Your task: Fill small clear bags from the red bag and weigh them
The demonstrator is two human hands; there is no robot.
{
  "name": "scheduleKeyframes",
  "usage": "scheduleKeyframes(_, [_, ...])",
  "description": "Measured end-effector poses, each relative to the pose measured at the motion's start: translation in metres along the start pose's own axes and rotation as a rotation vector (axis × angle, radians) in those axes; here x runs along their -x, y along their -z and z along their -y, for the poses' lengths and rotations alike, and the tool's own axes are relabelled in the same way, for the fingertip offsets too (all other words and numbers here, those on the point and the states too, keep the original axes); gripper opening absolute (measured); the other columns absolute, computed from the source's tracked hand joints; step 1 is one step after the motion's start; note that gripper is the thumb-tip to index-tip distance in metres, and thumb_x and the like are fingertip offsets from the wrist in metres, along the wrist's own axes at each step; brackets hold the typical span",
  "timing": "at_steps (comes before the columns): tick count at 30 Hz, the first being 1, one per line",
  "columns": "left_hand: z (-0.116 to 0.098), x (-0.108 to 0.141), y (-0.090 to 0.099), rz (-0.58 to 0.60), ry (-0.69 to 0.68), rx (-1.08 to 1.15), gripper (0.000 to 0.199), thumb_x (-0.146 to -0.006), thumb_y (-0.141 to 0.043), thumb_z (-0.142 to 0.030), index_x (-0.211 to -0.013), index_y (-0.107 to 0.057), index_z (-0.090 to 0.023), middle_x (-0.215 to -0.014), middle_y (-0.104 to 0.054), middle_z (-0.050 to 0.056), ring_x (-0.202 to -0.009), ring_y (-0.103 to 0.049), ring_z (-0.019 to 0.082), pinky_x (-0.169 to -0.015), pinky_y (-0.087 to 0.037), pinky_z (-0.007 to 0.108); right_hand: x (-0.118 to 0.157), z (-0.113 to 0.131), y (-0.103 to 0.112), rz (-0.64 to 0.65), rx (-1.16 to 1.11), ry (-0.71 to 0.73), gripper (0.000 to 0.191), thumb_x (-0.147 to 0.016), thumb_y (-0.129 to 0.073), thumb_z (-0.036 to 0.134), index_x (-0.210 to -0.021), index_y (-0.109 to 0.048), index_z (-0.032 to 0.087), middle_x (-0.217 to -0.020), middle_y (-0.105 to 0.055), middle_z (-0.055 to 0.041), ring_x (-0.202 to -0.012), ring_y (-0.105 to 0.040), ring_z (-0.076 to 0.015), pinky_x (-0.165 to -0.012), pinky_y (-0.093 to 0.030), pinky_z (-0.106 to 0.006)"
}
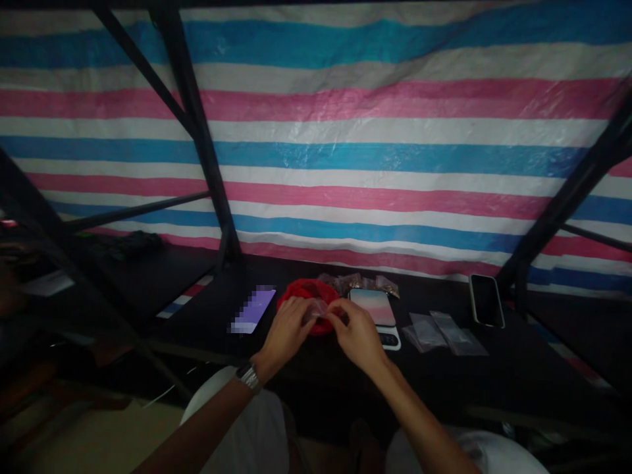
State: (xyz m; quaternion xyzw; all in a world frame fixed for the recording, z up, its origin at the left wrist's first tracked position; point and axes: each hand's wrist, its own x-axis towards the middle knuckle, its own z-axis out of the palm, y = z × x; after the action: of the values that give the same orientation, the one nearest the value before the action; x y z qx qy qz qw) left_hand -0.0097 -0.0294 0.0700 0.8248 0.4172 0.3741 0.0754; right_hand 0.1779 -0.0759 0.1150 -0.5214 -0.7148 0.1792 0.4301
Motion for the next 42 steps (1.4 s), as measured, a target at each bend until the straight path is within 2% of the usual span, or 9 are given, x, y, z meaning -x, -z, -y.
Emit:
scheduleKeyframes(3, [0.008,-0.001,0.012,0.074,-0.012,0.036,0.025,-0.099,-0.06,-0.018,-0.124,-0.064,-0.02,-0.122,-0.071,0.011,-0.114,-0.067,0.028,-0.101,-0.053,0.045,-0.009,0.002,0.001,0.091,0.013,0.036,0.006,-0.09,-0.062,0.022,-0.089,-0.068,0.021,-0.09,-0.073,-0.0026,-0.084,-0.066,-0.0197,-0.083,-0.05,-0.032])
scheduleKeyframes(9, [0.016,-0.006,0.029,0.177,-0.018,0.198,0.032,-0.095,-0.069,-0.037,-0.123,-0.063,-0.023,-0.116,-0.069,0.007,-0.105,-0.068,0.025,-0.095,-0.054,0.038,-0.031,0.005,0.005,0.217,0.016,0.091,0.009,-0.091,-0.061,0.018,-0.091,-0.069,0.02,-0.09,-0.074,-0.0019,-0.083,-0.066,-0.0186,-0.083,-0.049,-0.031])
scheduleKeyframes(15, [0.025,-0.028,0.015,0.211,0.09,0.424,0.02,-0.096,-0.064,-0.036,-0.103,-0.068,-0.018,-0.102,-0.074,0.006,-0.091,-0.07,0.021,-0.083,-0.055,0.033,-0.046,-0.011,-0.004,0.196,-0.012,0.133,0.014,-0.097,-0.057,0.019,-0.095,-0.07,0.019,-0.101,-0.072,-0.0061,-0.092,-0.066,-0.0202,-0.087,-0.05,-0.034])
scheduleKeyframes(21, [0.034,-0.049,0.002,0.308,0.199,0.617,0.023,-0.089,-0.071,-0.037,-0.101,-0.071,-0.017,-0.089,-0.078,0.003,-0.075,-0.072,0.019,-0.068,-0.056,0.029,-0.06,-0.03,-0.002,0.11,-0.042,0.184,0.015,-0.099,-0.056,0.019,-0.093,-0.07,0.019,-0.104,-0.063,-0.0064,-0.098,-0.062,-0.0194,-0.091,-0.048,-0.034])
scheduleKeyframes(28, [0.05,-0.038,0.018,0.189,0.27,0.713,0.026,-0.09,-0.071,-0.034,-0.11,-0.072,-0.018,-0.108,-0.08,0.006,-0.101,-0.074,0.023,-0.093,-0.057,0.036,-0.071,-0.037,-0.003,0.087,-0.079,0.19,0.012,-0.098,-0.059,0.02,-0.096,-0.07,0.02,-0.101,-0.065,-0.0052,-0.096,-0.062,-0.0196,-0.091,-0.049,-0.034])
scheduleKeyframes(33, [0.028,-0.037,0.029,0.059,0.277,0.691,0.05,-0.076,-0.085,-0.023,-0.123,-0.068,-0.023,-0.126,-0.075,0.006,-0.116,-0.069,0.025,-0.108,-0.05,0.04,-0.074,-0.019,-0.009,0.133,-0.087,0.289,0.016,-0.101,-0.055,0.018,-0.098,-0.07,0.019,-0.103,-0.066,-0.0063,-0.098,-0.064,-0.0195,-0.091,-0.049,-0.034])
scheduleKeyframes(35, [0.013,-0.04,0.022,0.032,0.263,0.719,0.041,-0.081,-0.08,-0.022,-0.12,-0.067,-0.023,-0.124,-0.075,0.007,-0.115,-0.069,0.025,-0.106,-0.05,0.039,-0.073,-0.017,-0.011,0.159,-0.076,0.33,0.019,-0.101,-0.052,0.015,-0.098,-0.07,0.02,-0.104,-0.066,-0.0066,-0.099,-0.064,-0.0199,-0.091,-0.05,-0.035])
scheduleKeyframes(40, [-0.012,-0.046,-0.005,0.0,0.319,0.878,0.027,-0.089,-0.071,-0.038,-0.106,-0.064,-0.018,-0.094,-0.075,0.005,-0.084,-0.072,0.02,-0.075,-0.058,0.031,-0.068,-0.029,-0.009,0.064,-0.1,0.295,0.015,-0.1,-0.057,0.022,-0.096,-0.071,0.023,-0.098,-0.067,-0.0058,-0.094,-0.065,-0.0224,-0.088,-0.052,-0.037])
scheduleKeyframes(42, [-0.015,-0.046,-0.011,-0.016,0.345,0.92,0.029,-0.087,-0.071,-0.042,-0.101,-0.063,-0.018,-0.088,-0.074,0.004,-0.078,-0.071,0.019,-0.072,-0.057,0.03,-0.064,-0.037,-0.008,0.042,-0.108,0.249,0.013,-0.099,-0.059,0.028,-0.103,-0.071,0.024,-0.102,-0.069,-0.0061,-0.096,-0.066,-0.0235,-0.089,-0.053,-0.038])
